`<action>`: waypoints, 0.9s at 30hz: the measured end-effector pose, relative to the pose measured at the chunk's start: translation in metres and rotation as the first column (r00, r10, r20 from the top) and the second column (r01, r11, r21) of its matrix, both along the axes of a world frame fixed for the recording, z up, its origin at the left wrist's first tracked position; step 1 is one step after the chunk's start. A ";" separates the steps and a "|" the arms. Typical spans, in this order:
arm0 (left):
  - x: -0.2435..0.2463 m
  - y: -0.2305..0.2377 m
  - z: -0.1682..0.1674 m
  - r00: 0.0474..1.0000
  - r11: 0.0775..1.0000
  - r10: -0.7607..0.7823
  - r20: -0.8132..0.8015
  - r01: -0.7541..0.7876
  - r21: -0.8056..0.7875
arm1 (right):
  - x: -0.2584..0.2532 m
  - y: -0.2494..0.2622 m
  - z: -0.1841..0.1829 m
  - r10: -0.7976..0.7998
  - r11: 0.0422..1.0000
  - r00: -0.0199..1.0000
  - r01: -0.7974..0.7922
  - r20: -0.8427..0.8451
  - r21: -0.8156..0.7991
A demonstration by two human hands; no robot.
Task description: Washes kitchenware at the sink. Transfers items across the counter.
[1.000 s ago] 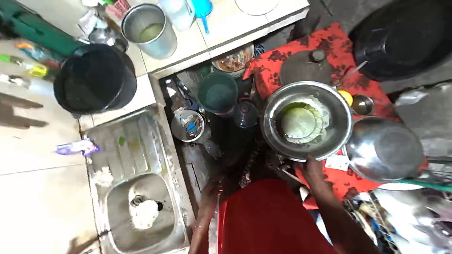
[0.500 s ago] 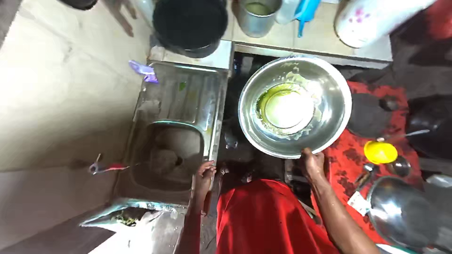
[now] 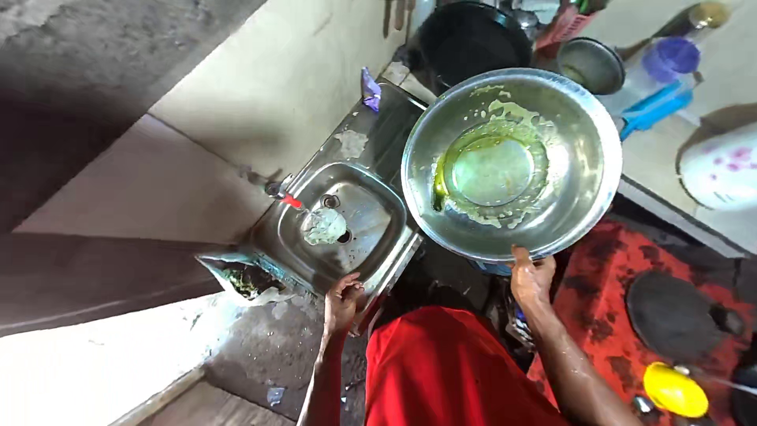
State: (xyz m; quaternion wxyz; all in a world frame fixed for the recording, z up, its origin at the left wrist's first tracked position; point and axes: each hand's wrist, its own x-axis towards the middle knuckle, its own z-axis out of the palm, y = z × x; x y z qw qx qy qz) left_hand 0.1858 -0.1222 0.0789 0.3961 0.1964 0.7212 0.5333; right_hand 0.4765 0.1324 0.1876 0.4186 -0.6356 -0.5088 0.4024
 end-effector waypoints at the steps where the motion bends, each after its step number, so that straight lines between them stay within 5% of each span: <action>1: -0.001 -0.004 -0.002 1.000 1.000 0.026 -0.009 -0.026 0.005 | -0.008 0.001 -0.001 0.035 0.999 0.998 -0.036 0.053 0.027; 7: -0.010 -0.012 0.008 0.985 0.989 0.146 -0.088 -0.148 -0.021 | -0.050 0.011 -0.004 0.255 0.905 0.827 -0.386 0.501 0.177; 13: -0.024 -0.003 0.042 0.942 0.947 0.307 -0.134 -0.316 -0.057 | -0.089 0.039 -0.014 0.408 0.718 0.702 -0.642 0.584 0.270; 20: -0.096 0.028 0.065 0.901 0.921 0.318 -0.295 -0.368 -0.131 | -0.132 0.050 -0.032 0.566 0.684 0.599 -0.725 0.566 0.083; 24: -0.114 0.036 0.039 0.913 0.915 0.372 -0.165 -0.391 -0.097 | -0.159 0.033 -0.044 0.624 0.754 0.642 -0.644 0.446 -0.128; 27: -0.107 0.035 0.010 0.908 0.906 0.410 0.087 -0.395 -0.153 | -0.177 0.020 -0.067 0.603 0.788 0.780 -0.552 0.166 -0.273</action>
